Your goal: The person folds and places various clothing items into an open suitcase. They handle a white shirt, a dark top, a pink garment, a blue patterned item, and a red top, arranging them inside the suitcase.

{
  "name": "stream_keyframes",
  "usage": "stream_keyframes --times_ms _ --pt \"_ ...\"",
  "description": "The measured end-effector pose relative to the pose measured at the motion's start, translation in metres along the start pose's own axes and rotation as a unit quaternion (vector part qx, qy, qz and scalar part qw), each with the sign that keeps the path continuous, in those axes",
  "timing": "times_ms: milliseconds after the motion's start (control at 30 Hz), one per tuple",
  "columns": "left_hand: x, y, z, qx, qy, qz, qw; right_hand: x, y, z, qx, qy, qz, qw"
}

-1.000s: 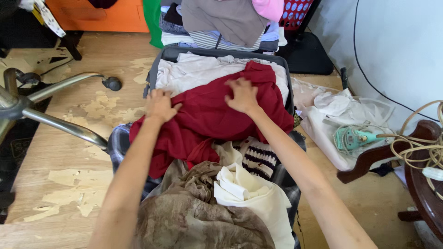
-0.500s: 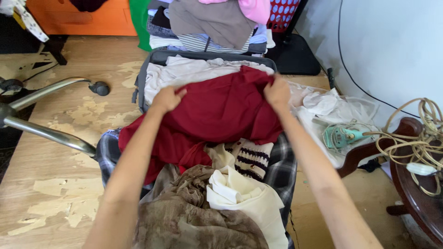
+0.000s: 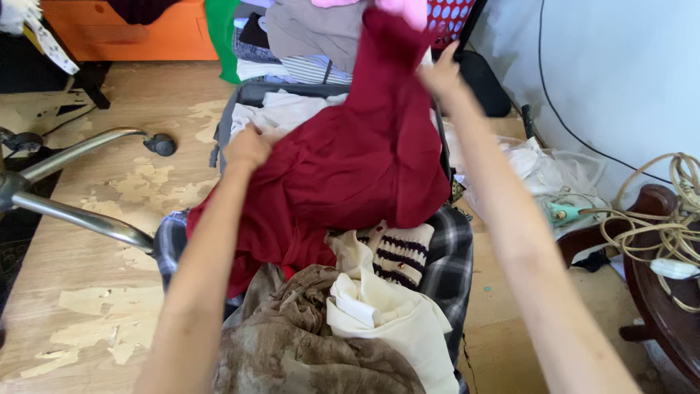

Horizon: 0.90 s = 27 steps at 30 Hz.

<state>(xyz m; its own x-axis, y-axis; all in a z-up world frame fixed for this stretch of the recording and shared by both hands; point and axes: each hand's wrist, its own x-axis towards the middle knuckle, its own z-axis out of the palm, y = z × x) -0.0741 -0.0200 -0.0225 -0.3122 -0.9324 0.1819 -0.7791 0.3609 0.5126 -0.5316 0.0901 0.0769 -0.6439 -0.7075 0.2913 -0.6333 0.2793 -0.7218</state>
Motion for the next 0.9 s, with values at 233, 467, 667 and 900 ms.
stream_keyframes --times_ms 233,467,667,900 --pt "-0.034 0.044 0.095 0.169 0.029 0.124 0.977 -0.189 -0.010 0.086 -0.226 0.047 -0.149 0.962" --pt "-0.051 0.056 0.072 0.102 -0.018 0.056 0.993 -0.302 -0.025 0.094 -0.050 -0.052 -0.097 0.993" --pt "-0.052 0.072 0.038 0.045 -0.096 0.166 0.980 -0.316 0.003 0.107 0.034 -0.484 0.264 0.834" --pt "0.000 0.083 0.047 -0.192 -0.075 0.129 0.970 -0.299 0.002 0.081 0.192 -0.417 0.263 0.849"
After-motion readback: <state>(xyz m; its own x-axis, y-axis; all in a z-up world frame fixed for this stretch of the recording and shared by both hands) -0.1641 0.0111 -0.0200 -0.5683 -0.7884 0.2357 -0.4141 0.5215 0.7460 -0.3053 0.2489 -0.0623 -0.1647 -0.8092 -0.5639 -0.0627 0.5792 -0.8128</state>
